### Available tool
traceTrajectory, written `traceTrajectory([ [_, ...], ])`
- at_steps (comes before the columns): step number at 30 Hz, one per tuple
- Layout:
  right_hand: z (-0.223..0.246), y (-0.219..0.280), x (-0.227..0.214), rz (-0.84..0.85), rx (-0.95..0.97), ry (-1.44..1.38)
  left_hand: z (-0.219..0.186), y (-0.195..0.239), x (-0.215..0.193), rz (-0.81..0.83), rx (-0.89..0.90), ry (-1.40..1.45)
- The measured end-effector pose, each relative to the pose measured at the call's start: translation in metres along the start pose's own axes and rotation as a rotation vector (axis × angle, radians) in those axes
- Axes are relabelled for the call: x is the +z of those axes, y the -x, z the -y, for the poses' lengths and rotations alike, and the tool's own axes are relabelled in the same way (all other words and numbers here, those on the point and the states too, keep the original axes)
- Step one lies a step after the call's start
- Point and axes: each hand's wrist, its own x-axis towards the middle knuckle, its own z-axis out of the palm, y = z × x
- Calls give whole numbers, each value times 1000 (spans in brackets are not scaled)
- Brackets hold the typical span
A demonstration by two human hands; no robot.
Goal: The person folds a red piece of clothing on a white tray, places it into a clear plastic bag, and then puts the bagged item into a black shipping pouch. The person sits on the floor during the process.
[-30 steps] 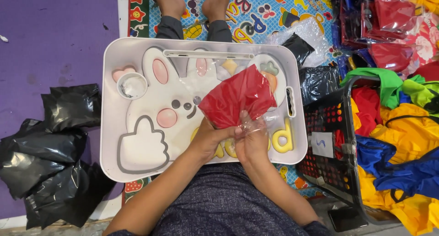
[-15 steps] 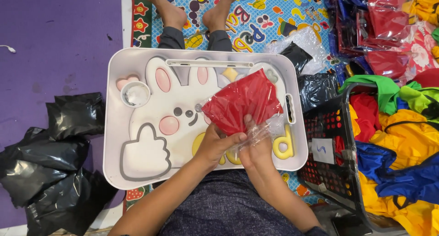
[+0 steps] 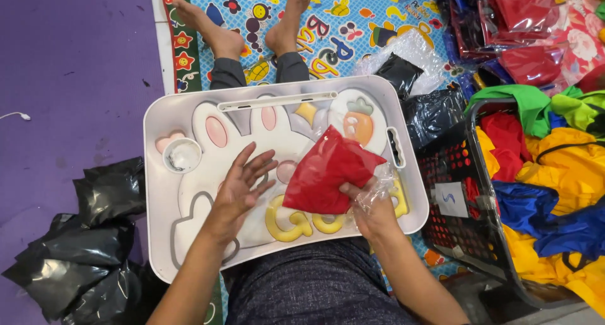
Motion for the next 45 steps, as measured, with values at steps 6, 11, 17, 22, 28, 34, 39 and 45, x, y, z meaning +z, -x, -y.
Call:
traceTrajectory([
  [6, -2, 10, 10, 249, 51, 232, 6, -24, 22, 187, -205, -250],
  [11, 30, 10, 38, 197, 56, 483, 7, -32, 25, 147, -193, -155],
  [17, 57, 5, 21, 405, 11, 578, -7, -39, 31, -151, -246, -254],
  [22, 95, -1, -7, 667, -145, 398, -16, -44, 13, -339, -252, -79],
  [28, 102, -21, -15, 458, -390, 737, -22, -42, 15, -378, -274, 21],
  [34, 82, -38, -14, -80, -819, 460, -14, -39, 29, -524, -178, 166],
  [39, 19, -16, 5, 121, -202, 22, 17, -39, 53, -607, -20, 477],
  [45, 3, -21, 34, 95, -121, 178, 52, -25, 70, -490, -84, 507],
])
